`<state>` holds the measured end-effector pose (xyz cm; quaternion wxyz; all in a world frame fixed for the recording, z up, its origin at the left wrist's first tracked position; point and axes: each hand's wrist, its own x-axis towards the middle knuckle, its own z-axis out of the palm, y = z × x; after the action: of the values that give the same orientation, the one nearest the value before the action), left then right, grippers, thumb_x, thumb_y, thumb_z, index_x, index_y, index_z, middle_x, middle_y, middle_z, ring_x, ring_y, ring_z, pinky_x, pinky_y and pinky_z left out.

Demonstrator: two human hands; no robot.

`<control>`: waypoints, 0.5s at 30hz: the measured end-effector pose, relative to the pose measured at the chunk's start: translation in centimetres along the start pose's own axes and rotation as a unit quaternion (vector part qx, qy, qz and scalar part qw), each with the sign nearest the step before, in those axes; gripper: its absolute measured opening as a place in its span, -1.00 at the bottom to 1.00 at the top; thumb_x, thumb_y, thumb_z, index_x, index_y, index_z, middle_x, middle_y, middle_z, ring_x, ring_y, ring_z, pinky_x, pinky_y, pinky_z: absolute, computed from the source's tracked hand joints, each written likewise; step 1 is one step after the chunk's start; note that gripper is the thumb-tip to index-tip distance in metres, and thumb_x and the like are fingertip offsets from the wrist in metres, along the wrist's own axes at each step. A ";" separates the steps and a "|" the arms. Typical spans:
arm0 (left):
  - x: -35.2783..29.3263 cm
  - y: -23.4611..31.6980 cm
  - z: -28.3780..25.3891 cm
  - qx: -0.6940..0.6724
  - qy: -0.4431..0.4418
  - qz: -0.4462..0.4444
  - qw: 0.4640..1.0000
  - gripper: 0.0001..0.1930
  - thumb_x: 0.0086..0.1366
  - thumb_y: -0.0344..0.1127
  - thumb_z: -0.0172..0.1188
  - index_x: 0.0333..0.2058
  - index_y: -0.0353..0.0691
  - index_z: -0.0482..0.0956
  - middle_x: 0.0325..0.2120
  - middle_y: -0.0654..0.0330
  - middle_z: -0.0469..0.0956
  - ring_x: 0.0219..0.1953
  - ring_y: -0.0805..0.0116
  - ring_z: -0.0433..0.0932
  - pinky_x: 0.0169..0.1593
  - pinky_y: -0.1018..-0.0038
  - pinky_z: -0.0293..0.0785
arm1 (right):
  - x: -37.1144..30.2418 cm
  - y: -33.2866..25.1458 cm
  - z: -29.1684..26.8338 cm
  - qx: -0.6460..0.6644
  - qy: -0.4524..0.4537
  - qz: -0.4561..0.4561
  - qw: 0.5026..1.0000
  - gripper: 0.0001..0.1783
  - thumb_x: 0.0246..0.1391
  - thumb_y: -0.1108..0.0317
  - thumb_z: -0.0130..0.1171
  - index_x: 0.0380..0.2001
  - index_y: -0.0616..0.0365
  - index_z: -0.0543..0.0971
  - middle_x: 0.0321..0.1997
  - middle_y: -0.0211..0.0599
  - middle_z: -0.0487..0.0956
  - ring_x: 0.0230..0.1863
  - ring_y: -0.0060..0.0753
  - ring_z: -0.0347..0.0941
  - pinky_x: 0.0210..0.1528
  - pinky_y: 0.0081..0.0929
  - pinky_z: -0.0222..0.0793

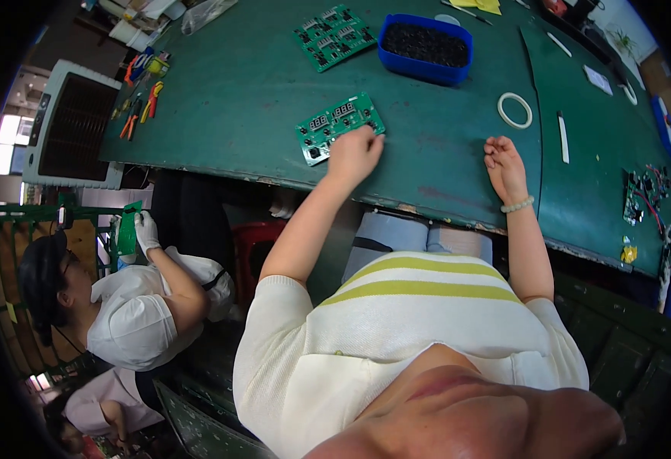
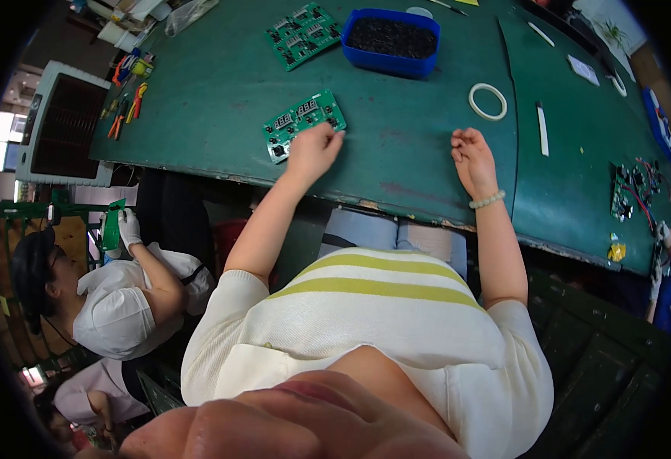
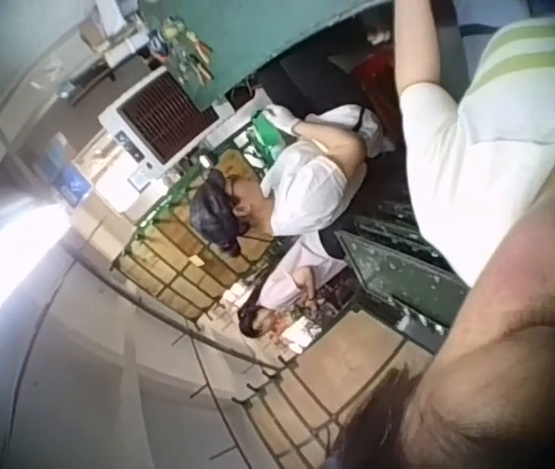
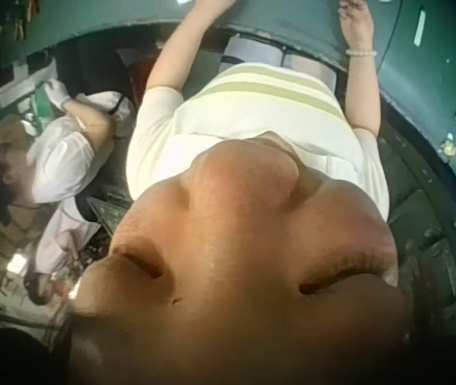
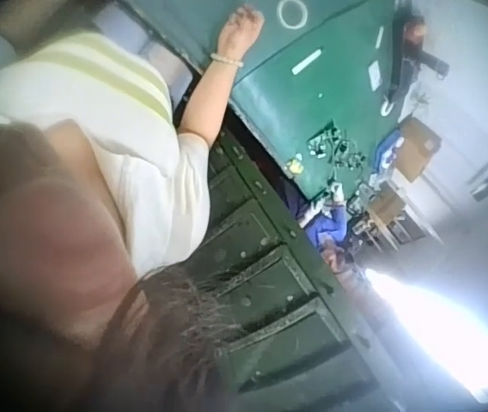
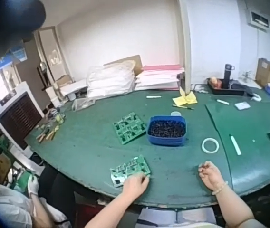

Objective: The person assembles electronic components onto a printed circuit board by hand, taking components from a bin and placing them onto the board.

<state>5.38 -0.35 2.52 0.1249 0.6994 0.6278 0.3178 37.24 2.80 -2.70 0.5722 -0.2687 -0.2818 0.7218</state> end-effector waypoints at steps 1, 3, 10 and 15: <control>-0.5 1.3 0.9 -0.026 -0.018 0.017 0.999 -0.77 0.08 -0.22 0.15 -0.62 -0.24 0.46 -0.71 0.07 0.46 -0.59 0.04 0.47 -0.50 0.23 0.38 | 0.0 -0.1 0.4 -0.002 0.008 0.000 1.000 -0.74 -0.05 0.71 -0.15 -0.29 0.19 0.38 -0.24 -0.24 0.40 -0.30 -0.51 0.29 -0.42 -0.69 0.17; -1.2 3.7 1.7 -0.031 -0.082 0.014 0.996 -0.78 0.07 -0.21 0.17 -0.60 -0.22 0.46 -0.67 0.08 0.48 -0.57 0.07 0.48 -0.50 0.24 0.37 | -0.1 0.1 1.9 0.061 -0.006 0.054 0.997 -0.81 0.04 0.63 -0.08 -0.26 0.21 0.39 -0.24 -0.24 0.40 -0.33 -0.55 0.28 -0.46 -0.72 0.16; -0.6 4.3 -1.5 0.143 0.092 -0.042 0.985 -0.41 -0.10 0.06 0.31 -0.22 -0.30 0.44 -0.58 0.09 0.54 -0.51 0.13 0.54 -0.46 0.34 0.45 | -1.4 -0.4 3.0 0.037 0.022 0.137 0.990 -0.86 0.12 0.42 0.02 -0.30 0.28 0.43 -0.34 -0.30 0.41 -0.42 -0.64 0.25 -0.51 -0.80 0.13; -1.3 0.4 -3.0 0.210 -0.018 -0.109 0.971 -0.15 -0.25 0.26 0.31 -0.14 -0.40 0.42 -0.53 0.01 0.56 -0.47 0.10 0.56 -0.39 0.30 0.48 | -1.4 -0.7 5.5 -0.027 0.038 0.175 0.983 -0.78 0.07 0.51 0.03 -0.20 0.38 0.46 -0.28 -0.28 0.46 -0.37 -0.62 0.32 -0.42 -0.78 0.20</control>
<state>3.84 -2.38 4.67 0.0204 0.6429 0.7507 0.1510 34.12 1.04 1.70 0.4400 -0.3570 -0.2280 0.7918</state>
